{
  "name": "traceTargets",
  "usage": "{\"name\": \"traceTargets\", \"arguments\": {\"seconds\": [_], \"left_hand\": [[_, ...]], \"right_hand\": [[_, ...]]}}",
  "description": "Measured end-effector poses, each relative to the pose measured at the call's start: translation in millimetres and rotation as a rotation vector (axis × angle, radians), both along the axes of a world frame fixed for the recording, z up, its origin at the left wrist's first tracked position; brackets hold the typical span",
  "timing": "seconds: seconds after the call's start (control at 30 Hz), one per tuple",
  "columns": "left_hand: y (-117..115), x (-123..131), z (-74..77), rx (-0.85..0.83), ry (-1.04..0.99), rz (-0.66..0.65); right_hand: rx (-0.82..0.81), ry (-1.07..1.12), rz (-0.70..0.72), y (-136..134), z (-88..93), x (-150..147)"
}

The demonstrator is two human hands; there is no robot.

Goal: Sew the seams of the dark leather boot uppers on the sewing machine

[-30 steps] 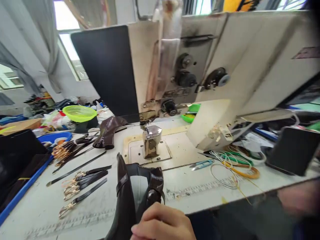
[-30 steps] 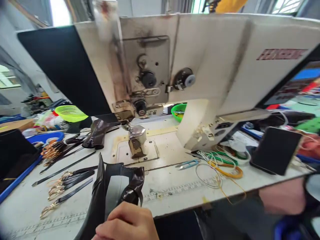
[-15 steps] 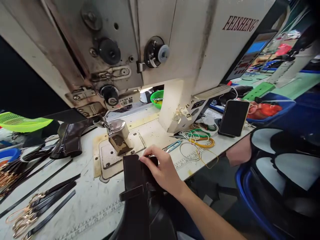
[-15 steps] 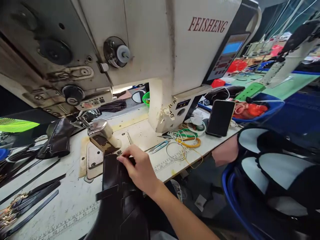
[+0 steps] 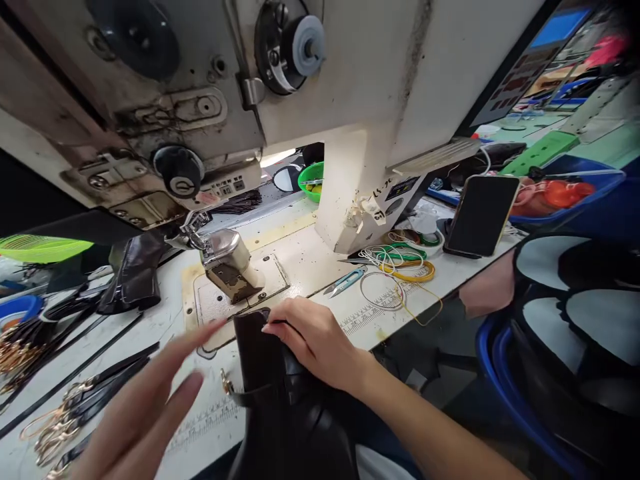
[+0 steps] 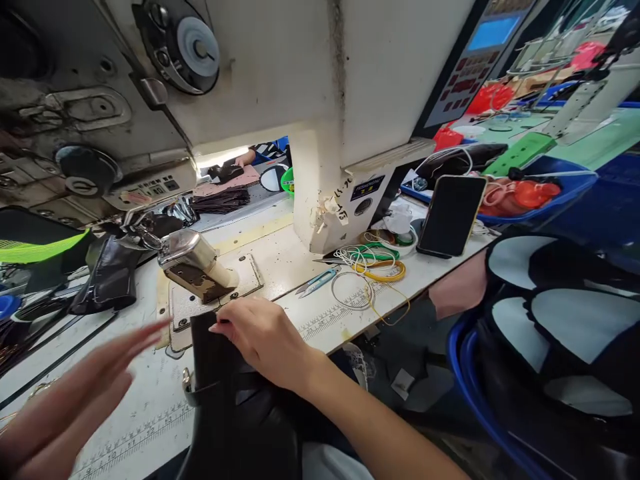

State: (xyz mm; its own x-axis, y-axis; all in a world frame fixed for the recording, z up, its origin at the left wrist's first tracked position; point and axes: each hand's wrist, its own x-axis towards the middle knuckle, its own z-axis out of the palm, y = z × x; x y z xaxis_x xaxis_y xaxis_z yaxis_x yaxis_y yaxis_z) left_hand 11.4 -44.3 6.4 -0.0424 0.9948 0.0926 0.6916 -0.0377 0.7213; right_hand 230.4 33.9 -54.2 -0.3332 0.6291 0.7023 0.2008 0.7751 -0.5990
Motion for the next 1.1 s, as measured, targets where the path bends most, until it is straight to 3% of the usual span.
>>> {"name": "traceTargets", "arguments": {"seconds": [0.1, 0.17, 0.23, 0.33, 0.43, 0.53, 0.63, 0.93, 1.1], "left_hand": [[53.7, 17.2, -8.1, -0.092, 0.066, -0.393], [75.7, 31.2, -23.7, -0.174, 0.162, -0.481], [81.3, 39.1, -42.0, -0.188, 0.206, -0.427], [69.3, 35.6, -61.3, -0.186, 0.19, -0.311], [53.8, 24.9, -63.9, -0.276, 0.131, -0.259], [46.4, 20.9, -59.6, -0.41, 0.078, -0.358], [44.4, 25.4, -60.9, -0.444, 0.094, -0.409], [34.7, 33.0, -78.5, -0.31, 0.232, -0.423], [41.6, 26.1, -80.4, -0.366, 0.164, -0.401]], "right_hand": [[0.05, -0.113, 0.021, 3.0, -0.4, 7.2], [0.06, -0.213, 0.028, 4.7, -5.0, 17.5], [0.024, -0.295, 0.031, 2.8, -10.4, 31.0], [-0.205, -0.379, 0.104, -7.4, -15.4, 51.3], [-0.499, -0.423, 0.191, -16.7, -18.3, 64.2], [-0.619, -0.407, 0.245, -18.2, -23.0, 66.7], [-0.62, -0.421, 0.292, -16.1, -28.1, 64.3], [-0.591, -0.521, 0.303, -15.9, -31.0, 68.3], [-0.513, -0.543, 0.22, -13.2, -29.0, 54.9]]}}
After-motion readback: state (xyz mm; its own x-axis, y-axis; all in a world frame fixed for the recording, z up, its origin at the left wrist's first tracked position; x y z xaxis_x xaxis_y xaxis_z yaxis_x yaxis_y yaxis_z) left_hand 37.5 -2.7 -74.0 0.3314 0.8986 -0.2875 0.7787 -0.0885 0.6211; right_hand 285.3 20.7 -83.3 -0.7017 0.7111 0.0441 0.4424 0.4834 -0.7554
